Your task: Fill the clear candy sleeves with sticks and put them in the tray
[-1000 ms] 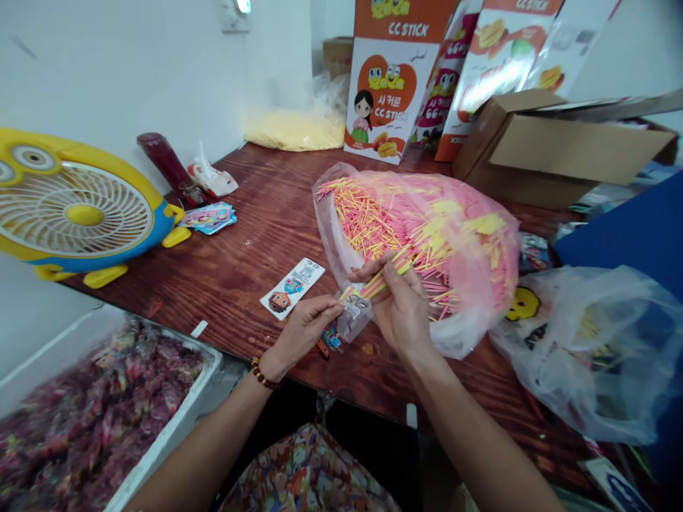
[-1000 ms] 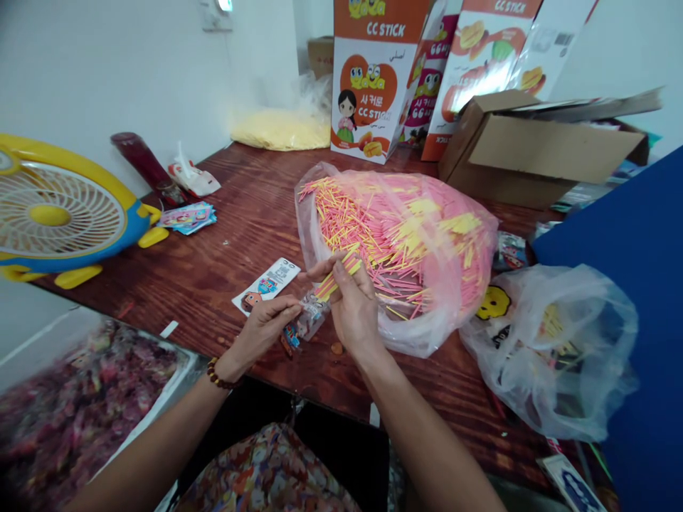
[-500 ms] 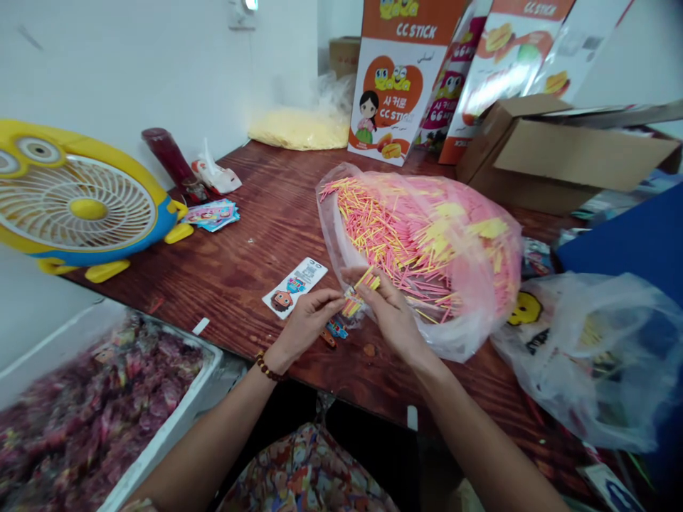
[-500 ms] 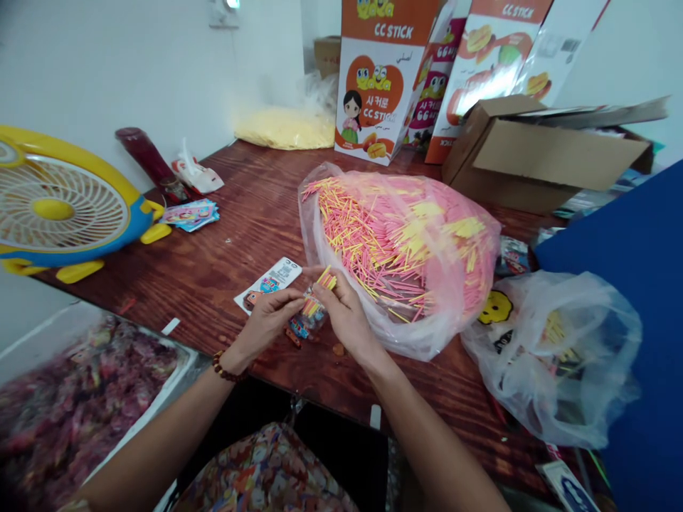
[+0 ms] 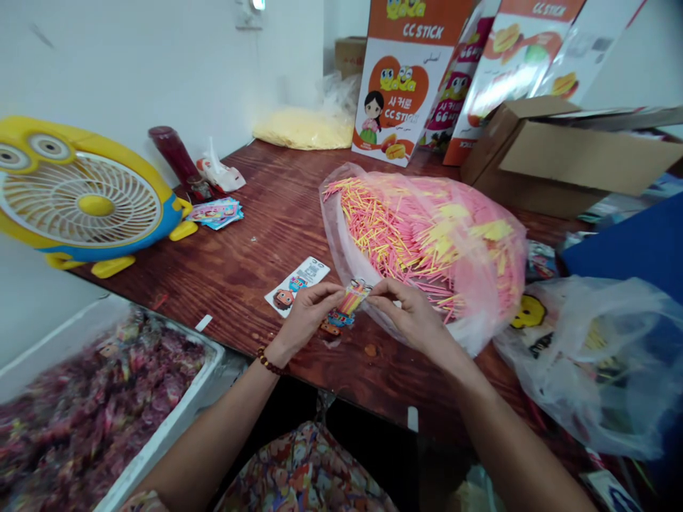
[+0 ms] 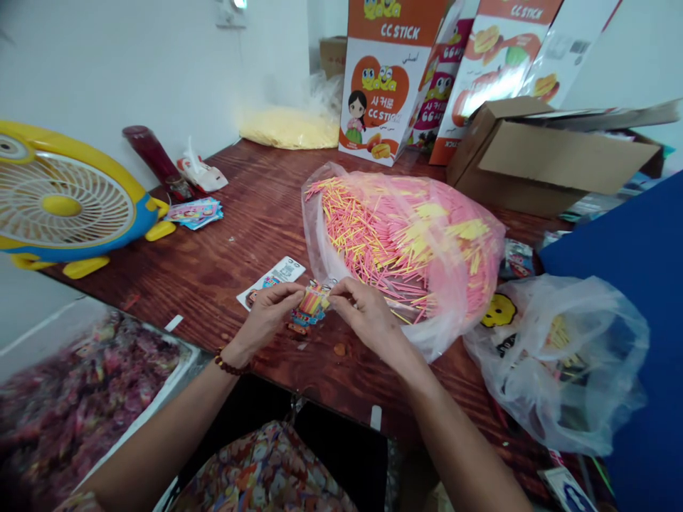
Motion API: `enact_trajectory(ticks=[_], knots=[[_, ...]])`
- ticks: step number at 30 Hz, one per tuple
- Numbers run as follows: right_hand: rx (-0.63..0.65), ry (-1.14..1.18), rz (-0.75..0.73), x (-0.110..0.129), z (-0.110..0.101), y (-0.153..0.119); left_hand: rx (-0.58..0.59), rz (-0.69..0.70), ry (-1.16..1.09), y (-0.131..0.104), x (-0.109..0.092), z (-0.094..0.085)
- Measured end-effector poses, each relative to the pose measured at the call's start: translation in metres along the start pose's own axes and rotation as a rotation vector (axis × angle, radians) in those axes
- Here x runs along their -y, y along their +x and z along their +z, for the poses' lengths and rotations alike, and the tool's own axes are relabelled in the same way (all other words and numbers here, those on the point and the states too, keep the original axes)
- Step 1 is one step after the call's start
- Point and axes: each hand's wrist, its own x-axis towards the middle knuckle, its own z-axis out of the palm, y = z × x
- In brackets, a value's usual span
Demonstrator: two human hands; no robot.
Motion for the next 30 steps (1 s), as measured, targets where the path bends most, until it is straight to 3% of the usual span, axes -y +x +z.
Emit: enact_trajectory(ticks=[5, 10, 13, 17, 20, 23, 26, 30], knots=[[-0.001, -0.010, -0.058, 0.016, 0.000, 0.000, -0.036, 0.098, 0.148, -0.004, -0.015, -0.006], [0.005, 0.104, 0.083, 0.000, 0.005, 0.012, -0.049, 0.112, 0.230, 0.001, -0.021, -0.008], [0.012, 0.063, 0.168, -0.024, 0.010, 0.021, 0.003, 0.056, 0.320, 0.013, -0.011, -0.010], [-0.011, -0.263, 0.279, -0.050, 0.016, 0.025, 0.046, 0.088, 0.591, 0.026, 0.012, -0.011], [-0.021, -0.472, 0.363, -0.053, 0.021, 0.021, 0.074, 0.157, 0.792, 0.023, 0.028, -0.011], [-0.017, -0.519, 0.361, -0.049, 0.020, 0.018, 0.101, 0.223, 0.901, 0.015, 0.041, -0.012], [-0.079, -0.496, 0.289, -0.055, 0.003, 0.019, 0.120, 0.242, 0.936, 0.011, 0.049, -0.015], [-0.200, -0.683, 0.295, -0.090, -0.052, 0.023, 0.159, 0.233, 0.956, 0.011, 0.050, -0.016]])
